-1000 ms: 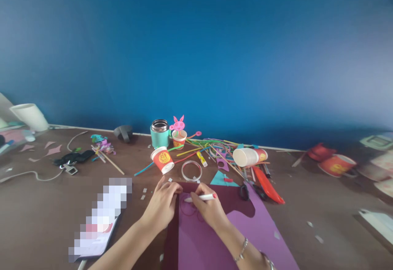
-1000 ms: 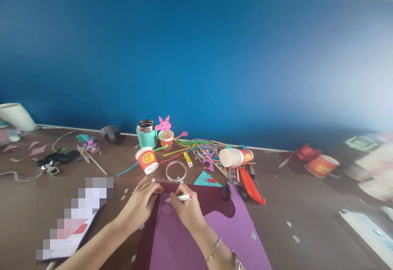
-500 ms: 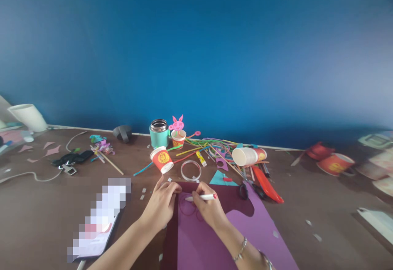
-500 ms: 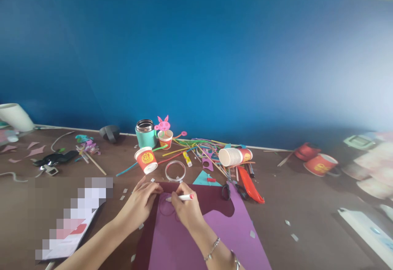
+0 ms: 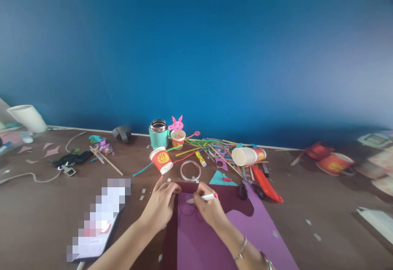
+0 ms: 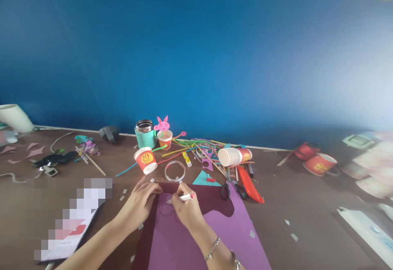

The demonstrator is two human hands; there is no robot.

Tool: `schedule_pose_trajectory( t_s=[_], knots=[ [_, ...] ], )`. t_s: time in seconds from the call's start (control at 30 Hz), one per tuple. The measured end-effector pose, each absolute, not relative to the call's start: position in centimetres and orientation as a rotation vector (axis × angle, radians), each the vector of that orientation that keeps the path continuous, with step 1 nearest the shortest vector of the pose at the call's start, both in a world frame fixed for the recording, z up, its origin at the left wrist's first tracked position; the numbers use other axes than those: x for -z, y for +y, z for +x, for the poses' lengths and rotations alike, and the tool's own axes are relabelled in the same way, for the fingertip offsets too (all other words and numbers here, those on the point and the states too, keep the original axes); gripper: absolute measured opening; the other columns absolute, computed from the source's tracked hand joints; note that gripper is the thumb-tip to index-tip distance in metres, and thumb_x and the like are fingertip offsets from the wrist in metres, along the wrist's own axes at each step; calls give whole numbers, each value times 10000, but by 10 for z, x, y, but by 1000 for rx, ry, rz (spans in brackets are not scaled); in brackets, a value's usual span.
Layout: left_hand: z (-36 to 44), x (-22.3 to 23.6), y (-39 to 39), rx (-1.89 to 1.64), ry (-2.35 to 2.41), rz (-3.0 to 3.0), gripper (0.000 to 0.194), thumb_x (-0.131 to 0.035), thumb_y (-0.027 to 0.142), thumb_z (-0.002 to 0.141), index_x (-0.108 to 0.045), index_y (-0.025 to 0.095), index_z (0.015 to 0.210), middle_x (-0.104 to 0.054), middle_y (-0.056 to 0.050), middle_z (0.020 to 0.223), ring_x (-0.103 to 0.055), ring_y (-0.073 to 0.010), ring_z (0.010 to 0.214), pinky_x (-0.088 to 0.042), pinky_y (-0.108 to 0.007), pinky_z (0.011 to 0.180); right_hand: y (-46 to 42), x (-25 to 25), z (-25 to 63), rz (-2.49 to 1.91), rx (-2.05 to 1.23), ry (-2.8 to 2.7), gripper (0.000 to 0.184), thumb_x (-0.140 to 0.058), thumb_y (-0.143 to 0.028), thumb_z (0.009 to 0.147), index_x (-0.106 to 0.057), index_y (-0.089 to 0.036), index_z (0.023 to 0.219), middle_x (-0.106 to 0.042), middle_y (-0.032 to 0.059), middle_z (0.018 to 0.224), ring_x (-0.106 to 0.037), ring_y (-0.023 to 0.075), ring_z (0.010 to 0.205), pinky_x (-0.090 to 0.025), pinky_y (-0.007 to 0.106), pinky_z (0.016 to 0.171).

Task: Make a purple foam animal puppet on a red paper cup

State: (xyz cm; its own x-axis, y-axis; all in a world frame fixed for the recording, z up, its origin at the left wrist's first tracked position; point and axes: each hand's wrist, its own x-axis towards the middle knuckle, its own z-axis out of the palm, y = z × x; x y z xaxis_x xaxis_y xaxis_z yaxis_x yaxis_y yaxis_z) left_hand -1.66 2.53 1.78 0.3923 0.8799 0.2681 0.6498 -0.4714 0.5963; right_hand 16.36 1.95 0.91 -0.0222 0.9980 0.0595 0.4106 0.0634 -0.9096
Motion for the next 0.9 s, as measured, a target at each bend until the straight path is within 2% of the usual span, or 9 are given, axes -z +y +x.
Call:
schedule_pose_trajectory(
  t_s=[0.5, 0.9],
  knots=[
    [-16, -16, 25, -813, 1329, 2272, 358, -356, -44, 745, -532, 234, 887, -696, -6, 885, -627, -190, 914, -266, -499, 1050, 18, -12, 163, -1432, -1014, -1522, 142, -456, -160, 666, -397, -215, 549, -461, -62, 447, -413, 102, 451, -320, 211, 461],
    [-15, -19, 25, -840, 1316, 2263, 329, -345, -19, 785, -545, 226, 876, -694, -29, 867, -626, -196, 882, -268, -529, 1048, 17, -14, 162, -1423, -1064, -1551, 167, -496, -195, 713, -417, -212, 566, -534, -51, 461, -467, 111, 458, -338, 212, 466]
  ],
)
